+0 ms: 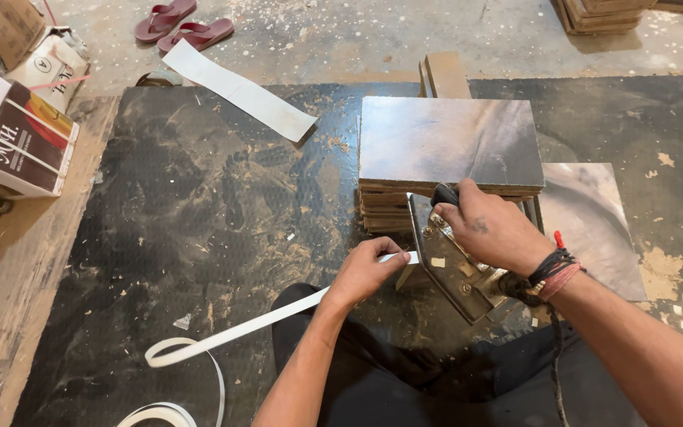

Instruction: The person sits on the workshop floor and applies white edge banding tape to the edges of stacked boards. They feed the tape along a board edge and press it with a hand-held iron, then set the finished board on a pile and continue with the next board.

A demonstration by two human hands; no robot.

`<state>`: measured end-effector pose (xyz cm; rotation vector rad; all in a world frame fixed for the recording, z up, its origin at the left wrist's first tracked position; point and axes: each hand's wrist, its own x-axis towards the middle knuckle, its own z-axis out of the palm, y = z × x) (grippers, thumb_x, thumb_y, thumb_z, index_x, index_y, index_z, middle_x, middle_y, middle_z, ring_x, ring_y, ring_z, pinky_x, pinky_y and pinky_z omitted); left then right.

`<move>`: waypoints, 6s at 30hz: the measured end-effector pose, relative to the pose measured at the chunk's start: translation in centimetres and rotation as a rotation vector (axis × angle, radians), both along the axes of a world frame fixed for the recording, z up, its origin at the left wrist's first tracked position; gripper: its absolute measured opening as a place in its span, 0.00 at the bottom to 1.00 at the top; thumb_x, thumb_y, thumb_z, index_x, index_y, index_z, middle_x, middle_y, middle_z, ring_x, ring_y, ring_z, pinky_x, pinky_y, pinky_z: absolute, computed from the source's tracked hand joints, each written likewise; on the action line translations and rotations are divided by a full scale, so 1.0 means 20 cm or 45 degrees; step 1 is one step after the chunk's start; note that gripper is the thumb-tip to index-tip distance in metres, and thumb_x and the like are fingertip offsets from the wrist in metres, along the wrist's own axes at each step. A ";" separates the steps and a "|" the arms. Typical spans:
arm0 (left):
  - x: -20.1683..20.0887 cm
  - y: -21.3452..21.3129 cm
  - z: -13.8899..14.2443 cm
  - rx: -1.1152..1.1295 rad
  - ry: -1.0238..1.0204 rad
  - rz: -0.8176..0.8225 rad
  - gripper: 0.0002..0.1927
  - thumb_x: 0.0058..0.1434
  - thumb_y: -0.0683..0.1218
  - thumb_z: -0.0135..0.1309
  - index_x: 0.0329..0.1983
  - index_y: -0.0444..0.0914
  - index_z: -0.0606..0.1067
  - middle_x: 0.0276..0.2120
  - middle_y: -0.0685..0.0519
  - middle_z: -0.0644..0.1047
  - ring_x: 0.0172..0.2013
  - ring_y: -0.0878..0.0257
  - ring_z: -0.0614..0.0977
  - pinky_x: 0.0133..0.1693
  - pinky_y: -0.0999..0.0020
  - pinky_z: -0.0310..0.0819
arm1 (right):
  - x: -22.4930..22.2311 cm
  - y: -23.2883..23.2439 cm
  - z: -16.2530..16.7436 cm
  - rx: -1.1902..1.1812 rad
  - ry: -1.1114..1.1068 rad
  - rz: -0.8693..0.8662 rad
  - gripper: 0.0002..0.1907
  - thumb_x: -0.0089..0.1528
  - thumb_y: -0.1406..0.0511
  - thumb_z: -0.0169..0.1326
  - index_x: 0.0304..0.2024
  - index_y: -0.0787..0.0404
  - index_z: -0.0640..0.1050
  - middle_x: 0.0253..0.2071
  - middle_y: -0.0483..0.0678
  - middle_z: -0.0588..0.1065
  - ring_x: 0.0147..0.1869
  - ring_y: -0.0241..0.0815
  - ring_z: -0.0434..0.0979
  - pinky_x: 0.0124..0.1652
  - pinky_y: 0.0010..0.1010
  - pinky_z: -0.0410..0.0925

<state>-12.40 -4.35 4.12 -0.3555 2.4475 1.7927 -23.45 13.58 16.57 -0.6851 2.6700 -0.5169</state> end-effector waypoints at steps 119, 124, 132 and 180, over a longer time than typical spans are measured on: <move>-0.17 0.24 -0.18 -1.194 0.530 -0.188 0.04 0.53 0.46 0.66 0.32 0.47 0.84 0.38 0.56 0.85 0.46 0.61 0.86 0.61 0.51 0.70 | -0.10 2.13 -0.91 -0.102 -0.285 -1.252 0.27 0.63 0.48 0.54 0.57 0.58 0.75 0.45 0.58 0.79 0.51 0.57 0.79 0.53 0.46 0.69; -0.09 0.34 0.02 -0.952 0.826 -0.066 0.06 0.54 0.42 0.65 0.33 0.38 0.80 0.40 0.51 0.84 0.47 0.53 0.83 0.57 0.55 0.71 | -0.11 1.81 -0.71 -0.173 0.665 -0.777 0.23 0.63 0.57 0.57 0.56 0.62 0.74 0.52 0.58 0.75 0.58 0.62 0.73 0.57 0.49 0.66; -0.08 0.29 0.20 -0.871 0.904 -0.150 0.06 0.55 0.42 0.65 0.35 0.38 0.79 0.38 0.52 0.82 0.44 0.54 0.82 0.52 0.56 0.69 | -0.02 0.94 -0.34 -0.744 0.660 0.204 0.22 0.55 0.61 0.65 0.51 0.57 0.78 0.54 0.50 0.77 0.60 0.50 0.75 0.55 0.42 0.67; -0.14 0.25 0.27 -1.045 0.773 -0.260 0.09 0.59 0.49 0.60 0.39 0.40 0.79 0.42 0.53 0.82 0.52 0.54 0.80 0.63 0.36 0.53 | -0.25 0.74 -0.66 -0.993 -0.240 -0.211 0.43 0.63 0.37 0.34 0.73 0.53 0.60 0.62 0.54 0.73 0.71 0.48 0.67 0.68 0.50 0.54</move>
